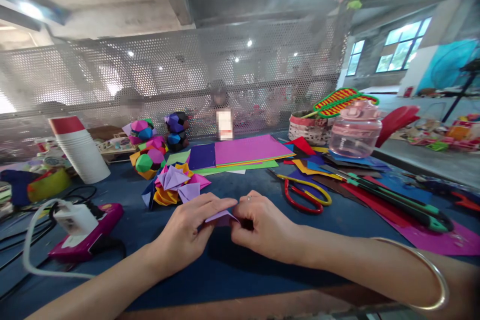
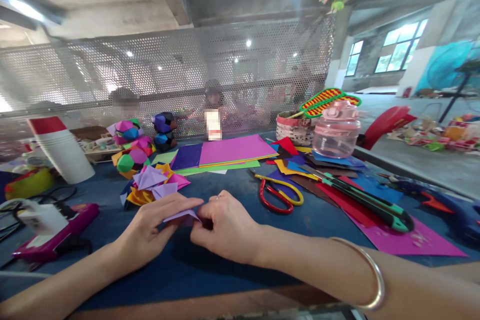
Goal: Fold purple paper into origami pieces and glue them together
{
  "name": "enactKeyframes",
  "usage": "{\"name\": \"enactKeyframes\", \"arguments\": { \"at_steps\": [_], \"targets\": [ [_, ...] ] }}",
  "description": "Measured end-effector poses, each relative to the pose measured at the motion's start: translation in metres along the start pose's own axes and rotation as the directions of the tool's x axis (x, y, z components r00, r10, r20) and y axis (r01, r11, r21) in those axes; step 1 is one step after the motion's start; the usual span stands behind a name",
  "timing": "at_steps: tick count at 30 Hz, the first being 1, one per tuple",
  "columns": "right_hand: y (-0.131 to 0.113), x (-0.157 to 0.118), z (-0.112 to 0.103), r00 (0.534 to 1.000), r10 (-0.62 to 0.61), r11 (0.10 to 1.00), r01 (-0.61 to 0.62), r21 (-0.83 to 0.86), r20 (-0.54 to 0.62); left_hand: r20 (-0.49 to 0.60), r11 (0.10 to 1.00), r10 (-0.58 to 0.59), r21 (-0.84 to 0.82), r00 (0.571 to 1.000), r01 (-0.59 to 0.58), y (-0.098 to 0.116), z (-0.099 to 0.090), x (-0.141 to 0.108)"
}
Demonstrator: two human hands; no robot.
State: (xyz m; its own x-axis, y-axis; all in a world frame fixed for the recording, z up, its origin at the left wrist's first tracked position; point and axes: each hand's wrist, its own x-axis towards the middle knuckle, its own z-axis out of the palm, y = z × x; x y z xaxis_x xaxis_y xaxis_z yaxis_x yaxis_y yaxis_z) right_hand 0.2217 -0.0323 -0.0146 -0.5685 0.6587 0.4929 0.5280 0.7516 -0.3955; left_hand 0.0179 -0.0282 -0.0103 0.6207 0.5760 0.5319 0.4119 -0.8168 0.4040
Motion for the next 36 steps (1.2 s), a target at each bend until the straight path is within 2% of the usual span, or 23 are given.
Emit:
{"name": "enactKeyframes", "arguments": {
  "at_steps": [2, 6, 10, 14, 18, 24, 27, 31, 36],
  "targets": [
    [-0.0007, -0.0003, -0.001, 1.0, -0.004, 1.0, 0.004, -0.01, -0.008, -0.022, 0.999, 0.031, -0.034, 0.999, -0.032, 0.0002, -0.0011, 0.0007],
    [-0.0029, 0.0003, -0.0054, 0.999, 0.044, 0.995, -0.045, -0.088, -0.01, -0.095, 0.991, -0.122, -0.062, 0.988, 0.117, 0.0029, -0.0024, 0.0029],
    [-0.0035, 0.001, -0.0065, 0.996, 0.033, 0.988, -0.019, -0.156, 0.087, -0.036, 0.939, -0.276, -0.224, 0.961, 0.261, 0.0066, -0.0009, 0.0061],
    [-0.0017, -0.0001, -0.0023, 0.991, -0.01, 0.995, 0.023, -0.095, 0.136, -0.01, 0.896, -0.324, -0.324, 0.946, 0.304, 0.0094, 0.0015, 0.0082],
    [-0.0003, -0.0016, 0.0011, 0.995, 0.044, 0.996, -0.037, -0.083, 0.086, -0.055, 0.924, -0.306, -0.256, 0.951, 0.283, 0.0086, 0.0014, 0.0079],
    [0.0003, -0.0017, 0.0, 0.998, 0.064, 0.986, -0.059, -0.157, 0.029, -0.142, 0.991, -0.128, -0.066, 0.982, 0.12, 0.0043, -0.0021, 0.0083],
    [0.0011, -0.0009, -0.0001, 0.998, 0.057, 0.987, -0.058, -0.152, -0.01, -0.144, 0.988, -0.152, -0.003, 0.978, 0.153, 0.004, -0.0027, 0.0084],
    [0.0016, -0.0016, 0.0, 0.997, 0.044, 0.993, -0.051, -0.11, -0.063, -0.083, 0.972, -0.21, 0.089, 0.974, 0.217, 0.0063, -0.0012, 0.0066],
    [-0.0011, -0.002, -0.0028, 0.996, 0.026, 0.995, -0.035, -0.098, -0.091, -0.125, 0.984, -0.132, 0.099, 0.983, 0.145, 0.0062, 0.0013, 0.004]
  ]
}}
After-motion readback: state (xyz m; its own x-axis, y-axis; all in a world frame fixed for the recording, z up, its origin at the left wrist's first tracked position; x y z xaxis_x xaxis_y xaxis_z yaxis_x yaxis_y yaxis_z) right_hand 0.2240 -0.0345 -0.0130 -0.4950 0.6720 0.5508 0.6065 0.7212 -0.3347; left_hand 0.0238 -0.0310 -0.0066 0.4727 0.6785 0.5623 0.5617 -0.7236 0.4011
